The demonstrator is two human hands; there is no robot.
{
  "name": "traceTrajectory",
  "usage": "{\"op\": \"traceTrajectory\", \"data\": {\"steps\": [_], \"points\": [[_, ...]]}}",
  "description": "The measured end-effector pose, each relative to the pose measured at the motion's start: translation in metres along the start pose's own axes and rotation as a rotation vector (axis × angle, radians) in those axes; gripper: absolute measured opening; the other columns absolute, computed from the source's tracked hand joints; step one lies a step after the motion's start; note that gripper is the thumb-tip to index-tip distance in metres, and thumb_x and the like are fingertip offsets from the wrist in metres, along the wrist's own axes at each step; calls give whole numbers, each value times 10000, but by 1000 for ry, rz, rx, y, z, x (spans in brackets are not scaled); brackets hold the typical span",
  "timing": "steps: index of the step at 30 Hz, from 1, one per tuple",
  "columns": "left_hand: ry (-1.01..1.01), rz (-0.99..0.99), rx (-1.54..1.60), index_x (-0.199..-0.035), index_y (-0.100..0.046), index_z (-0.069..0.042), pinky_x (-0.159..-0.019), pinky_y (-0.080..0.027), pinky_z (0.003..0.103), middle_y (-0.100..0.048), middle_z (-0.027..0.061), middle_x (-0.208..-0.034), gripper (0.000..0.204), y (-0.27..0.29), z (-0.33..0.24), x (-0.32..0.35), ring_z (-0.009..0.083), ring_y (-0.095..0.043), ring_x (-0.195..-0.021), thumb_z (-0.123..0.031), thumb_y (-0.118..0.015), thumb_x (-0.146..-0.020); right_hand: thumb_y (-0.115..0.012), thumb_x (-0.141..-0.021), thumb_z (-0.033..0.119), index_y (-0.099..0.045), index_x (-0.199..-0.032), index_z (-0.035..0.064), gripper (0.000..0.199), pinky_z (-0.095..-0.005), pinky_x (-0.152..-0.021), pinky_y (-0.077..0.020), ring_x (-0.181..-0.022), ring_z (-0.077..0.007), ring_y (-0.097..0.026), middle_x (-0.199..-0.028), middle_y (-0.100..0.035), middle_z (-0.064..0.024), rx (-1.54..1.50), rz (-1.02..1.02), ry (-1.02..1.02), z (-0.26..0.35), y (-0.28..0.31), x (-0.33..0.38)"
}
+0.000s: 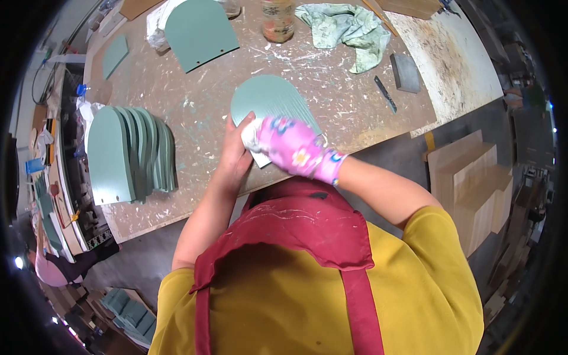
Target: The person cleans several green wood panels by wiping their surfaces and edges with a cloth. They pour a liquid from a bottle onto the cloth, then pick up and wipe panels one at a time, turning them over to clean both sides.
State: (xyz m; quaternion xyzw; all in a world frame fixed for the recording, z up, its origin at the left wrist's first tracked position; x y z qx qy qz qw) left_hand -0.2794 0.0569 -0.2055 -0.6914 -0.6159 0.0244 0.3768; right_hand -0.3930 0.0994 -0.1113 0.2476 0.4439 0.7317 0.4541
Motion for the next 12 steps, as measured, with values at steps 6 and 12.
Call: {"op": "traceTrajectory", "data": {"steps": [6, 12], "points": [[-7, 63, 23, -1328, -330, 2, -996, -371, 362, -474, 144, -1268, 506, -13, -18, 26, 233, -461, -1171, -4, -528, -862, -580, -802, 204, -553, -1092, 67, 322, -415, -722, -496, -793, -338, -598, -904, -583, -178, -77, -264, -477, -73, 30, 36], [-108, 87, -74, -1329, -381, -43, -958, -404, 319, -522, 102, -1232, 510, -41, -32, 48, 198, -509, -1121, -5, -566, -855, -621, -792, 274, -558, -1074, 137, 320, -412, -649, -513, -775, -309, -625, -902, -602, -153, 295, -403, 182, 7, 72, -29]]}}
Point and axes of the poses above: each hand's wrist, its own x-axis away from the middle knuckle, its own y-axis out of the back of the hand, z = x × y, the point moved 4 cm from there along -x, towards the middle knuckle
